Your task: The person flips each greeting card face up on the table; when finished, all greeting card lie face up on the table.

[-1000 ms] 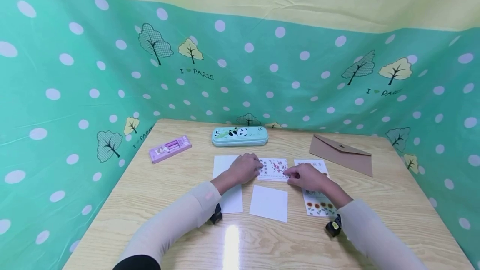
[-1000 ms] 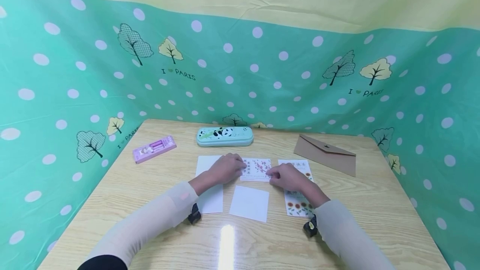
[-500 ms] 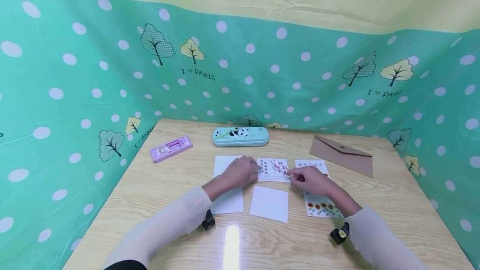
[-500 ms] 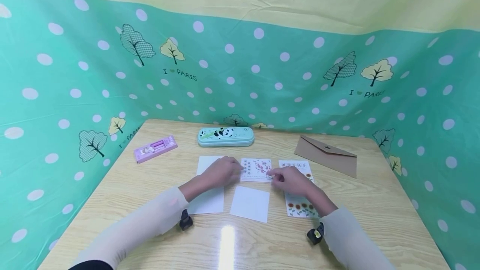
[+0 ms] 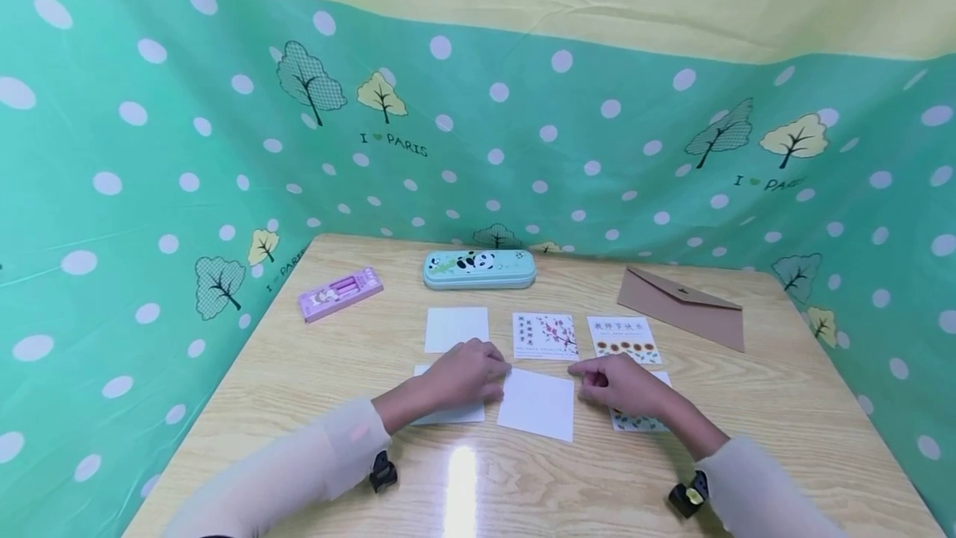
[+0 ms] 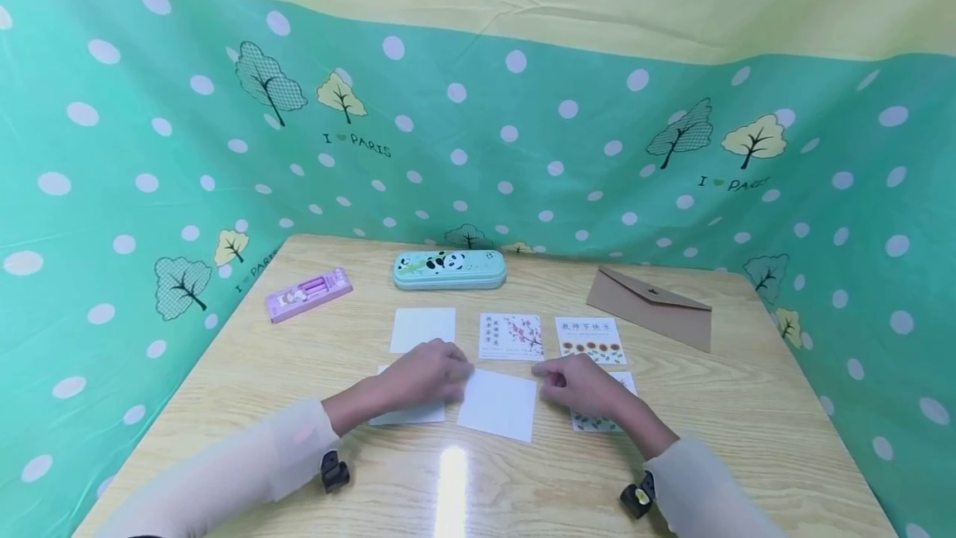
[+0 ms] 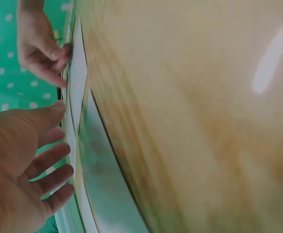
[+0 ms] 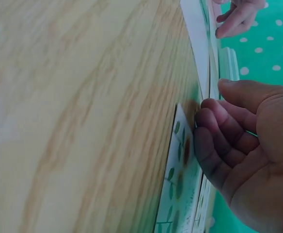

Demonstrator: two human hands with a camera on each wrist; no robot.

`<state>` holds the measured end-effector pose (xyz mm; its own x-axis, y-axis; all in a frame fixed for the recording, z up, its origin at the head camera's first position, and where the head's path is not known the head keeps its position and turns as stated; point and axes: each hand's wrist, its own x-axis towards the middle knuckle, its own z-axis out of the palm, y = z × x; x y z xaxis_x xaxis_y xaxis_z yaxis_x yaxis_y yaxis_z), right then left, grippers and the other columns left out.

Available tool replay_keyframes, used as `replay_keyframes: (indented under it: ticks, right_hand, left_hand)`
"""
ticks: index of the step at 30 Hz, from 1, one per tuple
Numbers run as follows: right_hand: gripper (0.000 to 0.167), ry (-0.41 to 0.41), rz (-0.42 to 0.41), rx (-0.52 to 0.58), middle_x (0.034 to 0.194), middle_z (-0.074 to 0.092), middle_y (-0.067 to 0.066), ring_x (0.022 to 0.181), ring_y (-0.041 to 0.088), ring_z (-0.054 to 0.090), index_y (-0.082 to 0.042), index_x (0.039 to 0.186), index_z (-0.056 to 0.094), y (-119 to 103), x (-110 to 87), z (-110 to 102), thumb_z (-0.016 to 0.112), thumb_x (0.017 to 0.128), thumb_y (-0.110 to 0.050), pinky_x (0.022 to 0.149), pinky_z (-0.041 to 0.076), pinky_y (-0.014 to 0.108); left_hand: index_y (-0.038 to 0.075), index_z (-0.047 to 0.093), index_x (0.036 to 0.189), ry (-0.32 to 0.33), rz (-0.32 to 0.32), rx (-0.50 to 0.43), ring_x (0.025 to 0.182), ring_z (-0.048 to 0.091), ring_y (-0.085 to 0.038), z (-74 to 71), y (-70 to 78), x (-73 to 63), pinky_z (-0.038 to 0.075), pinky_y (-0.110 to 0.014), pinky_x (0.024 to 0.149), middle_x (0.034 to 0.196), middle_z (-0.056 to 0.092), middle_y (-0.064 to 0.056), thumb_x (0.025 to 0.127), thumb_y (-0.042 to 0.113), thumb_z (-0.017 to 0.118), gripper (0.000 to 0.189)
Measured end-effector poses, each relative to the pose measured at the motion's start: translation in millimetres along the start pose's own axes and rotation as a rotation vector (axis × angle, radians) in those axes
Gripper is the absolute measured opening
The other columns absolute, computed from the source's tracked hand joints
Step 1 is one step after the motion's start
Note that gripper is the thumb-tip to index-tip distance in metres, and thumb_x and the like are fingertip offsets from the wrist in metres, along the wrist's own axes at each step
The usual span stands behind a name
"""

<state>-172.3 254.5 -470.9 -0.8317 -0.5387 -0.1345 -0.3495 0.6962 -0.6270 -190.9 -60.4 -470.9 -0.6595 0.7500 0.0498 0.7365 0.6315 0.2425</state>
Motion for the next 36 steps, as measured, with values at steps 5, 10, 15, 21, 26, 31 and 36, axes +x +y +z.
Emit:
replay_keyframes:
  ticks: [5,10,15,21,26,31,36]
  right_hand:
    - [0.037,0.000,-0.013,-0.013,0.081,0.063,-0.009,0.067,-0.001,0.050,0.000,0.133,0.065,-7.5,-1.5,-1.0,0.066,0.098,-0.012,0.063,0.045,0.020]
    - [0.037,-0.014,-0.003,-0.015,0.080,0.063,-0.011,0.065,-0.001,0.048,0.002,0.130,0.067,-12.4,-3.0,0.1,0.067,0.097,-0.013,0.060,0.043,0.021]
    - [0.035,-0.005,-0.005,-0.041,0.080,0.063,-0.012,0.065,-0.002,0.048,0.001,0.127,0.069,-11.6,-3.1,2.2,0.069,0.096,-0.015,0.061,0.043,0.021]
    - [0.029,0.009,-0.014,-0.065,0.078,0.063,-0.011,0.065,-0.002,0.045,-0.004,0.122,0.073,-12.9,-2.6,2.9,0.069,0.095,-0.013,0.063,0.042,0.020]
    - [0.023,0.038,0.047,-0.041,0.082,0.067,-0.010,0.070,-0.001,0.051,-0.007,0.116,0.076,-16.3,-0.1,5.0,0.069,0.095,-0.012,0.065,0.046,0.020]
    - [0.015,0.084,0.143,-0.026,0.083,0.066,-0.008,0.076,0.004,0.056,-0.010,0.105,0.077,-20.2,4.4,9.1,0.069,0.094,-0.009,0.067,0.048,0.021]
    - [0.010,0.086,0.196,-0.006,0.076,0.061,-0.005,0.071,0.009,0.054,-0.012,0.092,0.073,-22.9,7.6,14.2,0.070,0.089,-0.003,0.062,0.045,0.021]
  left_hand:
    - [0.018,0.070,0.132,-0.035,-0.014,-0.002,0.118,0.062,-0.021,2.0,11.0,-7.5,0.050,-0.037,0.103,0.127,0.069,-0.003,0.091,0.037,0.075,0.046]
    - [0.019,0.070,0.132,-0.041,-0.012,0.043,0.120,0.061,-0.020,7.6,16.3,-9.4,0.049,-0.038,0.105,0.128,0.068,-0.002,0.090,0.040,0.075,0.047]
    - [0.020,0.071,0.130,-0.044,-0.026,0.097,0.119,0.061,-0.019,11.1,17.7,-8.6,0.051,-0.038,0.102,0.127,0.068,0.000,0.090,0.042,0.075,0.046]
    - [0.021,0.071,0.130,-0.047,-0.049,0.102,0.119,0.060,-0.018,11.1,19.6,-8.9,0.050,-0.037,0.100,0.127,0.068,0.001,0.090,0.043,0.074,0.046]
    - [0.022,0.071,0.130,-0.052,-0.066,0.113,0.117,0.061,-0.018,10.6,21.4,-8.8,0.050,-0.036,0.096,0.127,0.068,0.002,0.090,0.044,0.074,0.046]
    - [0.024,0.071,0.130,-0.050,-0.073,0.135,0.114,0.062,-0.017,10.7,23.0,-7.9,0.051,-0.035,0.091,0.125,0.069,0.004,0.090,0.045,0.074,0.045]
    - [0.026,0.072,0.129,-0.052,-0.062,0.187,0.108,0.062,-0.016,11.8,24.0,-6.3,0.050,-0.032,0.084,0.123,0.069,0.004,0.090,0.047,0.073,0.044]
